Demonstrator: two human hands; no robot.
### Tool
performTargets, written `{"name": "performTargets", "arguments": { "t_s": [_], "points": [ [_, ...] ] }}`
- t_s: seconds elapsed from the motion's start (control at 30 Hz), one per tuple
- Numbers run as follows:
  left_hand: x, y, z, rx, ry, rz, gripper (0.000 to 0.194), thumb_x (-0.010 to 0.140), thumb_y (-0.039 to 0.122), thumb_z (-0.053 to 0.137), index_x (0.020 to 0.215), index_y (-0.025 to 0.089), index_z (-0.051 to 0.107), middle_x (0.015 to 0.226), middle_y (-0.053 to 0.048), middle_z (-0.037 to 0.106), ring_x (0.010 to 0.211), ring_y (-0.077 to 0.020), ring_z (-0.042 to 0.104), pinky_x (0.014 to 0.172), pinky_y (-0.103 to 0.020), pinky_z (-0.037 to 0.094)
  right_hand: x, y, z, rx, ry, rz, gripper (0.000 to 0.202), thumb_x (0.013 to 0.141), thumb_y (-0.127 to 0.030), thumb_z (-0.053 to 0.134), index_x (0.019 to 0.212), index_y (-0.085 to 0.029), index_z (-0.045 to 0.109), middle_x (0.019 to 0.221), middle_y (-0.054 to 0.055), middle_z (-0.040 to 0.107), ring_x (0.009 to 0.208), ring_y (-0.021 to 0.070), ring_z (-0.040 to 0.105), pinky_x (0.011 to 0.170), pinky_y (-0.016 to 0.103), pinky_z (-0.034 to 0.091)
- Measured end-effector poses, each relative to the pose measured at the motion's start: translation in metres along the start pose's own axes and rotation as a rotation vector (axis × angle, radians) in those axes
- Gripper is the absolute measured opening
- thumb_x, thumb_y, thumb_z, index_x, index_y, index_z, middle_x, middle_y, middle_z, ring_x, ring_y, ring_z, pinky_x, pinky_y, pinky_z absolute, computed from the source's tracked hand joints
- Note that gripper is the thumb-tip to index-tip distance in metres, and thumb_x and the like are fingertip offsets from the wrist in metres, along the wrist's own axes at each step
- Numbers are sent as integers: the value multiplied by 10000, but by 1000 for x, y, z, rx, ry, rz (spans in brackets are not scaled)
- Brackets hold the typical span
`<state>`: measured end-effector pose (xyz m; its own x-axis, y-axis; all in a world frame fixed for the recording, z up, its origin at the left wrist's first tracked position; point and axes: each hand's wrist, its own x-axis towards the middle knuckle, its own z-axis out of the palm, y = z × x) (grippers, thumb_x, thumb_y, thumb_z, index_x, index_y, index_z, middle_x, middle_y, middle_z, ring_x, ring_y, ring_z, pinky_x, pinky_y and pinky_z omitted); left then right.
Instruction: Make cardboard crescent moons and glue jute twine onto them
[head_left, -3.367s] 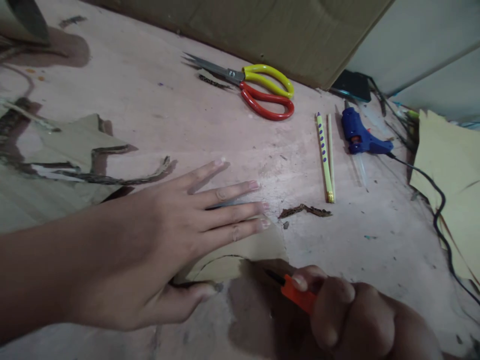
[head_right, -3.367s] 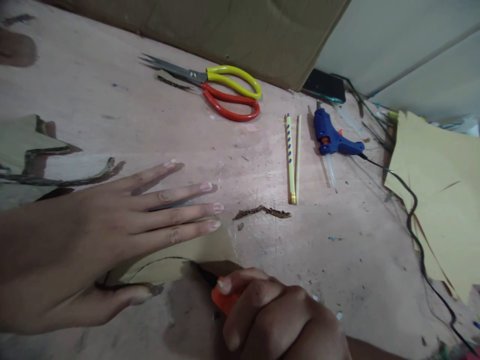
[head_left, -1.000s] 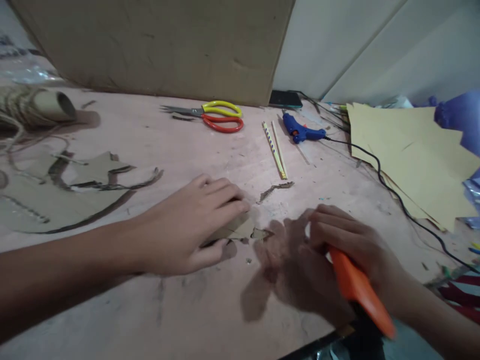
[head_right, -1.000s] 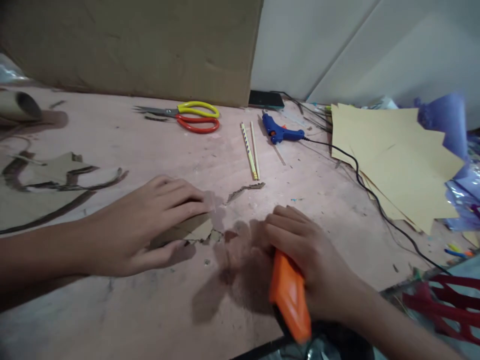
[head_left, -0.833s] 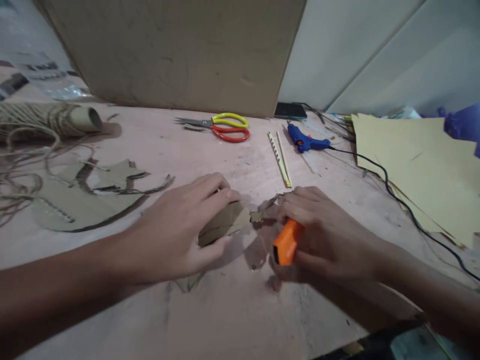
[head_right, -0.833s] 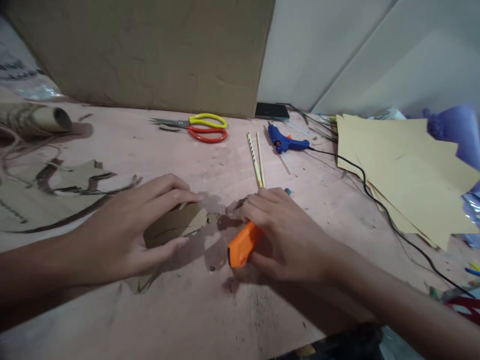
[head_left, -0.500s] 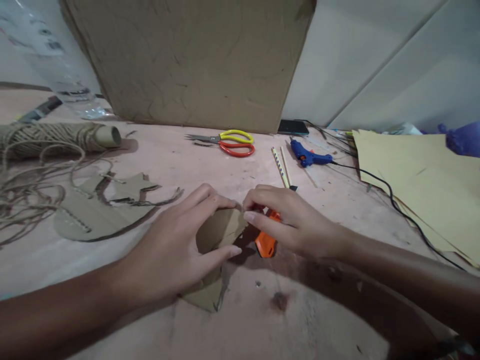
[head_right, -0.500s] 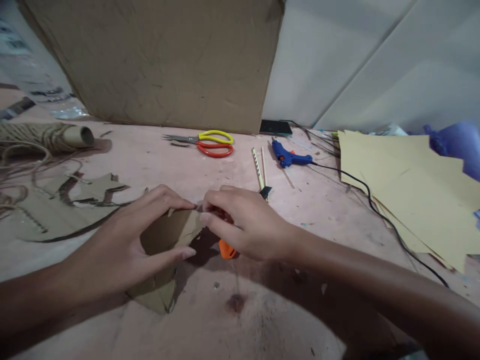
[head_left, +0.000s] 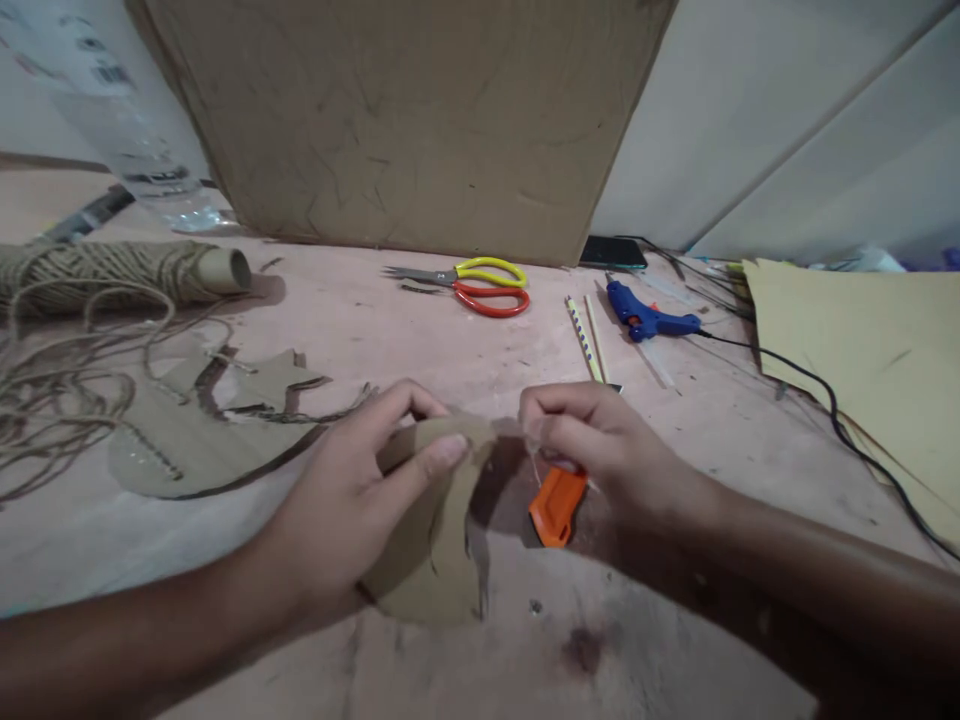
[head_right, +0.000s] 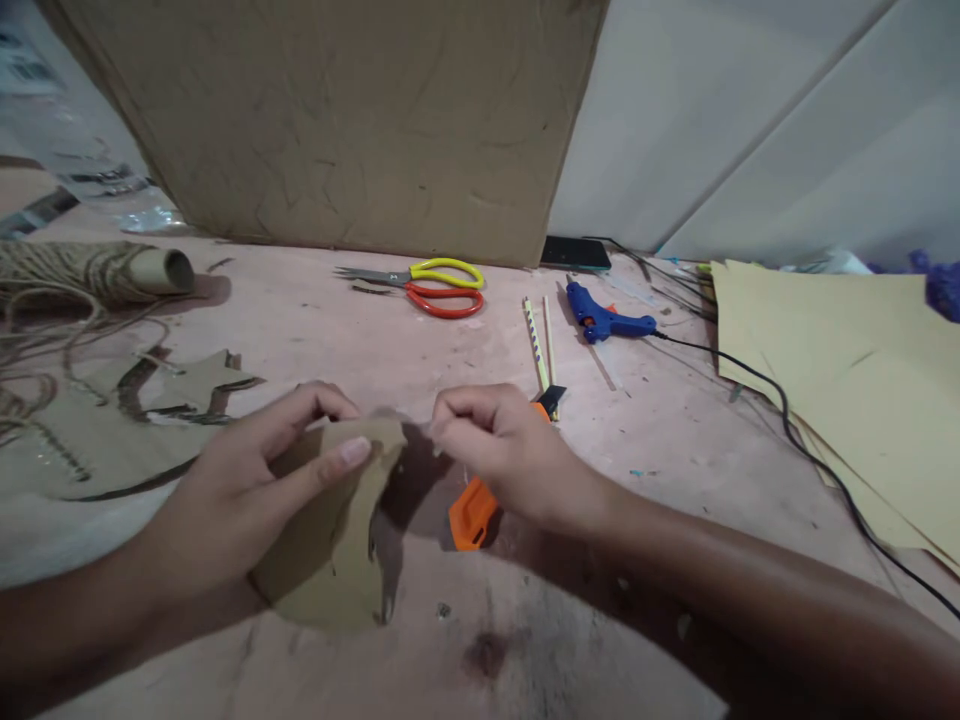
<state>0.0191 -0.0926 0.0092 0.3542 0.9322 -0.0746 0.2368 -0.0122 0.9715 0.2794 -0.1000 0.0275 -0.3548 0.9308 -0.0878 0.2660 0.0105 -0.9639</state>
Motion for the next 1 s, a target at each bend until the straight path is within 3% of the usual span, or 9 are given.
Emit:
{"name": "performTargets", "arguments": {
  "t_s": [0.07,0.13,0.23,0.3,0.4,0.5,0.73,0.87,1.0],
  "points": [
    [5,0,-7,11,77,-28,409,1012,625,895,985,272,690,803,48,740,668,-162,604,554,-250,465,5,-1,-12,-20,70,-27,283,946,-354,599,701,-274,485,635,-71,394,588,125,362,592,316,340],
    [10,0,-13,50,115,-7,440,991,650,894,983,272,668,770,47,713,620,-153,553,500,-246,413,10,-1,-22,-63,145,-52,274,995,-371,649,756,-264,569,687,-46,501,648,152,469,641,331,406],
    [13,1,-13,9,103,-3,448,999,657,870,1009,282,625,822,33,727,663,-174,598,527,-255,481,11,-2,-24,-167,301,-135,175,1009,-361,787,1139,-246,757,1228,81,787,1161,259,705,983,410,562],
    [12,2,-9,-50,94,-17,452,999,639,881,1045,291,596,871,32,737,701,-183,635,570,-262,535,4,-4,-16,-269,311,-198,341,1021,-335,814,1348,-258,754,1518,113,731,1450,296,630,1206,467,500],
    [5,4,-2,-132,74,-55,481,981,605,920,1099,303,564,892,41,736,683,-178,643,580,-264,565,-10,-10,4,-283,25,-146,111,1107,-353,767,1139,-247,772,1164,50,762,1144,238,690,1032,405,526],
    [-2,2,1,-272,18,-96,479,964,533,964,1115,315,565,858,61,732,632,-165,635,563,-252,575,-19,-15,18,-60,-218,36,325,1094,-394,823,867,-241,647,837,-27,611,799,168,555,745,342,452],
    [-7,-7,-8,-436,-264,-206,400,761,350,1077,1119,284,911,1001,-6,891,775,-206,758,676,-264,691,-19,-21,15,262,-215,97,548,1040,-539,970,801,-237,581,722,-58,497,685,130,400,597,302,303],
    [-5,-4,-11,-469,-355,-242,317,783,348,1072,1072,288,957,968,-5,892,751,-194,755,665,-241,674,-23,-14,15,373,-241,112,570,1002,-574,1012,818,-235,592,739,-55,514,674,127,421,585,298,322],
    [-3,-4,-14,-468,-463,-235,422,836,433,1073,1201,252,962,1137,-83,925,843,-230,804,718,-274,710,-25,-5,17,403,-255,106,611,1024,-671,968,829,-224,600,822,-32,540,752,135,440,665,304,376]
  ]
}}
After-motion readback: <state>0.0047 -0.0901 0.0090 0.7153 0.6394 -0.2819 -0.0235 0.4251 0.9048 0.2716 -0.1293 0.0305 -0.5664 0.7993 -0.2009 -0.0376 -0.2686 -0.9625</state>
